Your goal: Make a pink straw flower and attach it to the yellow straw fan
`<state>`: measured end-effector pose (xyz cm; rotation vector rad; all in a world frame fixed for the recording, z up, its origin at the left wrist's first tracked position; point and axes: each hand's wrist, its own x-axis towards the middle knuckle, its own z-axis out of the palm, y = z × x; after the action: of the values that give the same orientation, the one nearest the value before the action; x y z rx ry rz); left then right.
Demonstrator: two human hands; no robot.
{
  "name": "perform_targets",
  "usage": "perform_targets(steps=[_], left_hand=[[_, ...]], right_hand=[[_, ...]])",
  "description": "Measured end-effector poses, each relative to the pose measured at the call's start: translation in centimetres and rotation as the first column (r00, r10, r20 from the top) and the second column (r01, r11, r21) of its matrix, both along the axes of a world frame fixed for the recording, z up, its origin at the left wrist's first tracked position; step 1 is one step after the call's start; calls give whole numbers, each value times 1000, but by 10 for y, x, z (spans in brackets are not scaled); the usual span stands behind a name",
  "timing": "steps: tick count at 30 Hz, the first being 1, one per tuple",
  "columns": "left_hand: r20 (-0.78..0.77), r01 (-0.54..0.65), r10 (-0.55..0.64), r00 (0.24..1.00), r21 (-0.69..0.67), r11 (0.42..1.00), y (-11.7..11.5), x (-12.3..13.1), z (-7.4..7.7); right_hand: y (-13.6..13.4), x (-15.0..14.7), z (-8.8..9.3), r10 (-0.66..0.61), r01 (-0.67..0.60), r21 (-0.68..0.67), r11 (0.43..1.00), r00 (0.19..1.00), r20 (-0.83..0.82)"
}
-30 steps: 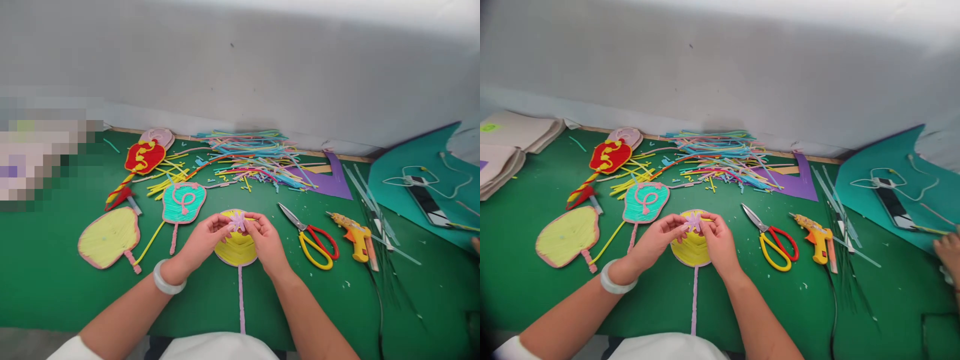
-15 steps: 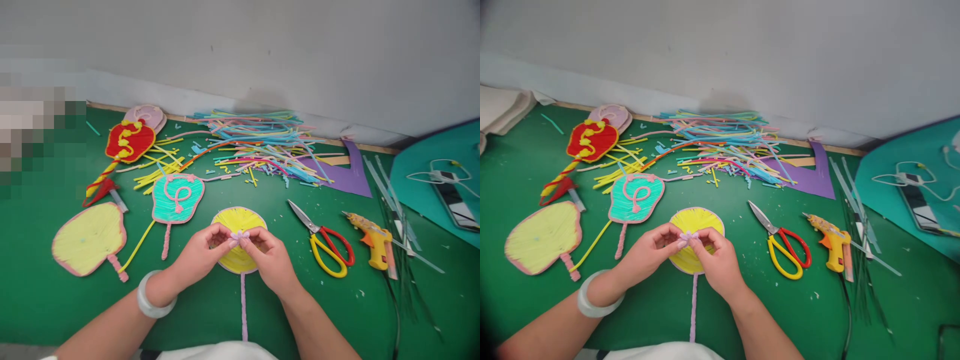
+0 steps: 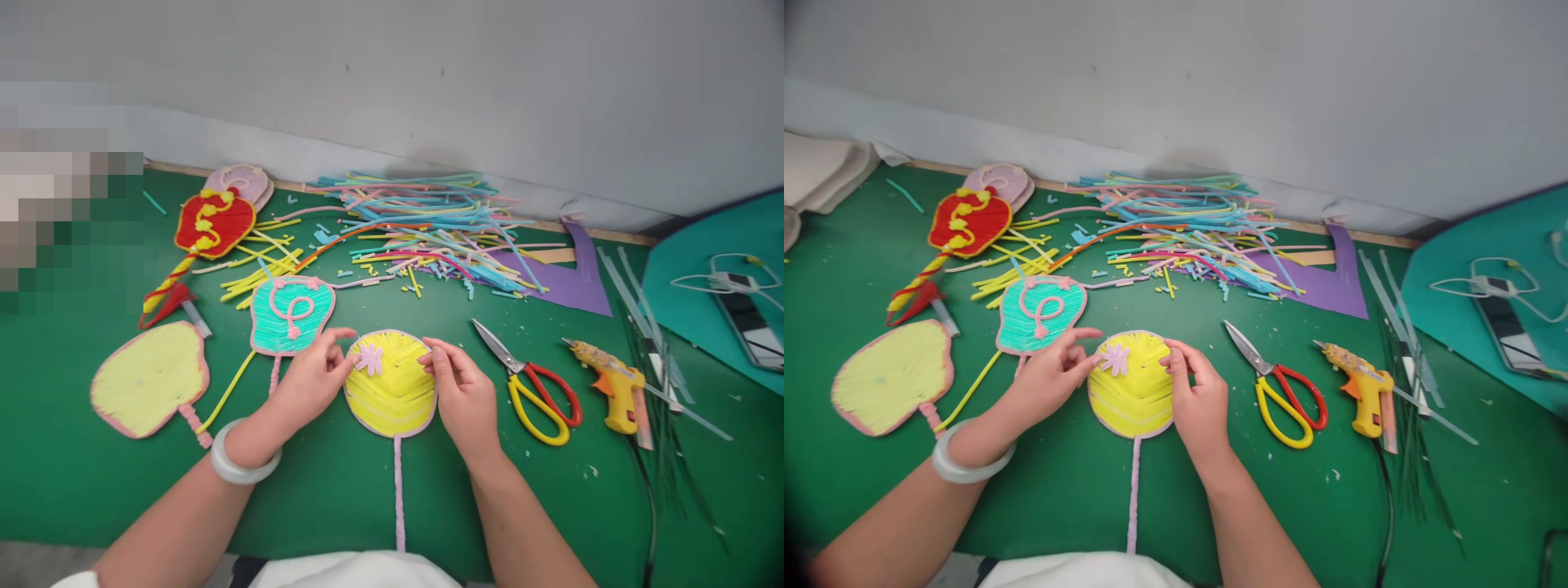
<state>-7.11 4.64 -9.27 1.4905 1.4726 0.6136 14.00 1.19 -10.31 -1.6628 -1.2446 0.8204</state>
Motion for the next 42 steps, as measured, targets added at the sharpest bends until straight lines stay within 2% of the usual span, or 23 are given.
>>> perform_targets(steps=[3,5,7,11,15,22,25,27,29,31,33,36,42], left_hand=[[-55,-87,96,994,157,984,0,-3,-4],[-137,-73,113,984,267,961,0,-5,-5],[-223,16,60,973,324,946,-2,-4,-7],[-349,200,-84,933,308,930,-6,1,-13],[-375,263,-138,917,306,915,-10,6,-21],[-247,264,-185,951,342,902,-11,7,-21],[-171,243,-197,965,307,920,-12,9,-19],[-21,151,-150,988,225,963,-13,12,-16],[217,53,-68,974,71,996,-15,15,-14],[445,28,19,895,-99,995,-17,18,-12],[582,47,85,809,-209,977,-18,20,-11],[634,32,146,759,-261,965,-18,21,-10],[598,-2,149,787,-239,971,-15,17,-7]], right_hand=[[1,-2,-5,39,-50,83,995,991,125],[2,-2,-9,71,-101,143,984,977,203],[3,-3,-12,92,-140,178,974,963,252],[3,-3,-17,110,-168,191,967,953,281],[4,-3,-20,141,-208,206,956,943,301],[0,-9,-27,260,-348,175,921,884,389],[-1,-12,-25,305,-376,150,914,883,358],[-2,-13,-22,305,-348,126,929,912,274],[-4,-14,-17,268,-276,70,958,957,113],[-5,-15,-14,213,-215,-14,977,974,-83],[-7,-16,-11,180,-198,-69,978,961,-208],[-8,-17,-9,200,-215,-52,975,958,-204],[-6,-16,-7,286,-282,58,958,956,-64]])
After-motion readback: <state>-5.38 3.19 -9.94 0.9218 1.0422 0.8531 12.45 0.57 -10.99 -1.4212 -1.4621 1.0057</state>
